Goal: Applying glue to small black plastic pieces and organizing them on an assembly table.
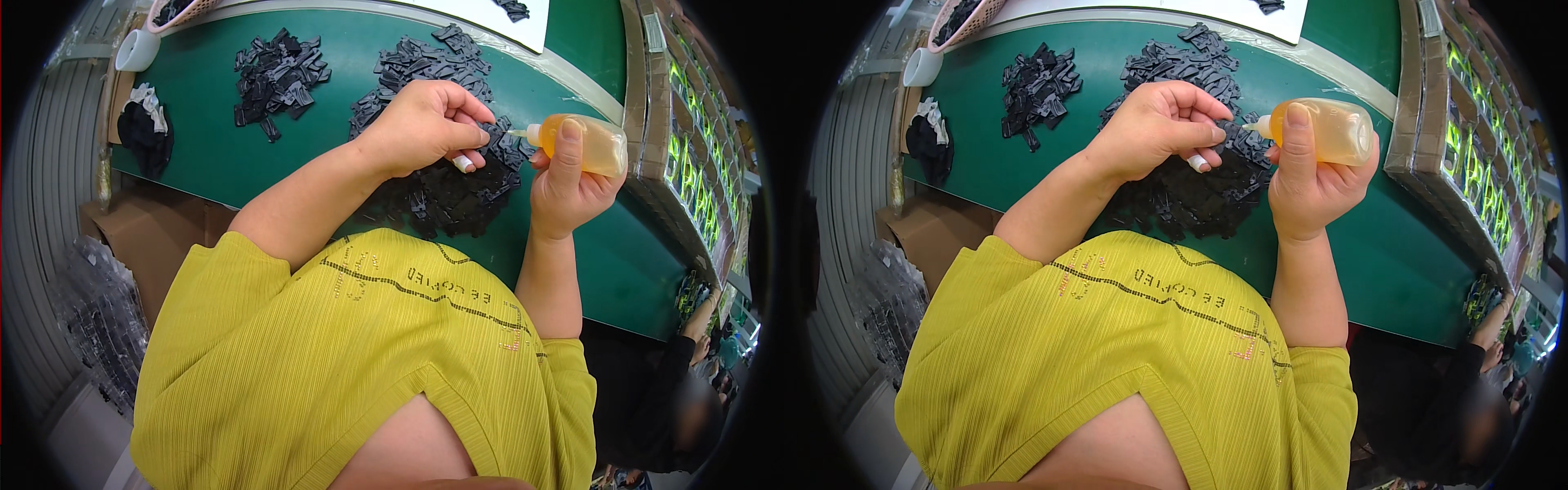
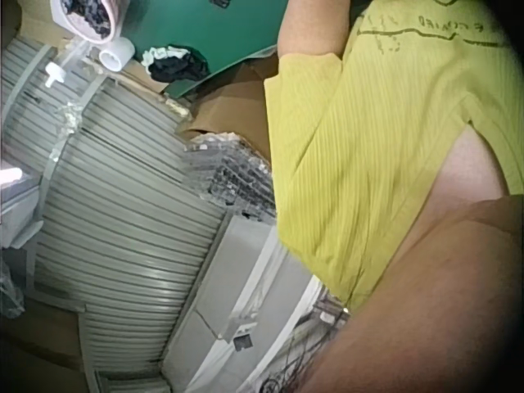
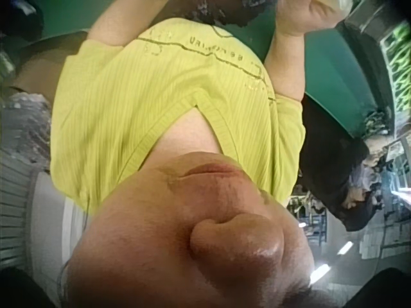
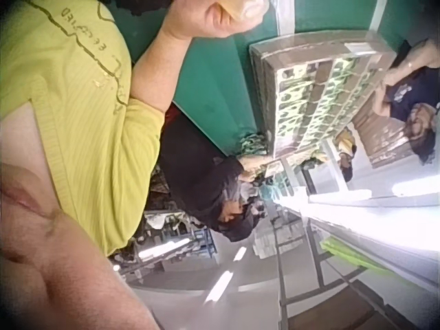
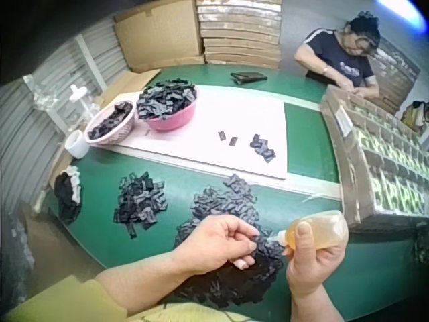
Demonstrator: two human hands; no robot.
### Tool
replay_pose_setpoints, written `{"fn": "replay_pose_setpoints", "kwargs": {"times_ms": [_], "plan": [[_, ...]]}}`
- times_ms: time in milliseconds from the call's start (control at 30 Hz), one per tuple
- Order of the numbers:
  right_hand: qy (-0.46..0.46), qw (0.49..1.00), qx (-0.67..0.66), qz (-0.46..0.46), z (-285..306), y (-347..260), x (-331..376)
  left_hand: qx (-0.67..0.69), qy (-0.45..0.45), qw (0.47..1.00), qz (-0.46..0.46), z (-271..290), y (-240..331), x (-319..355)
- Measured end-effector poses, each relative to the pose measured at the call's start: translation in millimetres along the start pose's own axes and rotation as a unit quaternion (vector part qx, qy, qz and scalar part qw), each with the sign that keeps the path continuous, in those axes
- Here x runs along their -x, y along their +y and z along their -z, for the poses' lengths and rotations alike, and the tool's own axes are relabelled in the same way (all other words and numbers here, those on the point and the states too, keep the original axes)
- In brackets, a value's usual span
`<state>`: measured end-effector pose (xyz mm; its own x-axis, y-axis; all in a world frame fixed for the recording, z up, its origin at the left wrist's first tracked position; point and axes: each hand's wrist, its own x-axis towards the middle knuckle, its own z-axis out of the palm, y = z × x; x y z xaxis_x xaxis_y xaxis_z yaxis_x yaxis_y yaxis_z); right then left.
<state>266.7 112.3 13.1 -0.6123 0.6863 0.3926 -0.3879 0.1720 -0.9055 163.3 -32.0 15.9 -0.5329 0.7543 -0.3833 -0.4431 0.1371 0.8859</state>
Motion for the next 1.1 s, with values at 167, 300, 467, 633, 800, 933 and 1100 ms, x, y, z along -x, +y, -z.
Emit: {"fn": "replay_pose_setpoints", "kwargs": {"times_ms": [167,300,467,633,800,933,1100], "plan": [[0.0,1.0,-0.001,0.007,1,3,-1,-0.002,-0.009,1.0,-0.006,0,1,-1],[-0.002,1.0,0.006,0.008,1,3,-2,0.002,-0.009,1.0,-0.009,0,-1,-1],[-0.007,1.0,0.008,0.002,-1,3,-1,0.002,-0.014,1.0,-0.009,0,-2,-2],[0.006,0.999,0.022,0.025,1,-1,-7,0.001,-0.01,1.0,-0.009,0,-1,-1],[0.039,0.995,-0.09,-0.036,2,-5,-11,0.015,0.001,1.0,0.006,1,1,-1],[0.005,0.995,-0.092,-0.05,-2,-6,-1,0.053,0.003,0.999,0.013,1,1,-2],[-0.015,0.996,-0.057,-0.064,-5,-5,6,0.052,0.007,0.999,0.016,1,2,-2]]}}
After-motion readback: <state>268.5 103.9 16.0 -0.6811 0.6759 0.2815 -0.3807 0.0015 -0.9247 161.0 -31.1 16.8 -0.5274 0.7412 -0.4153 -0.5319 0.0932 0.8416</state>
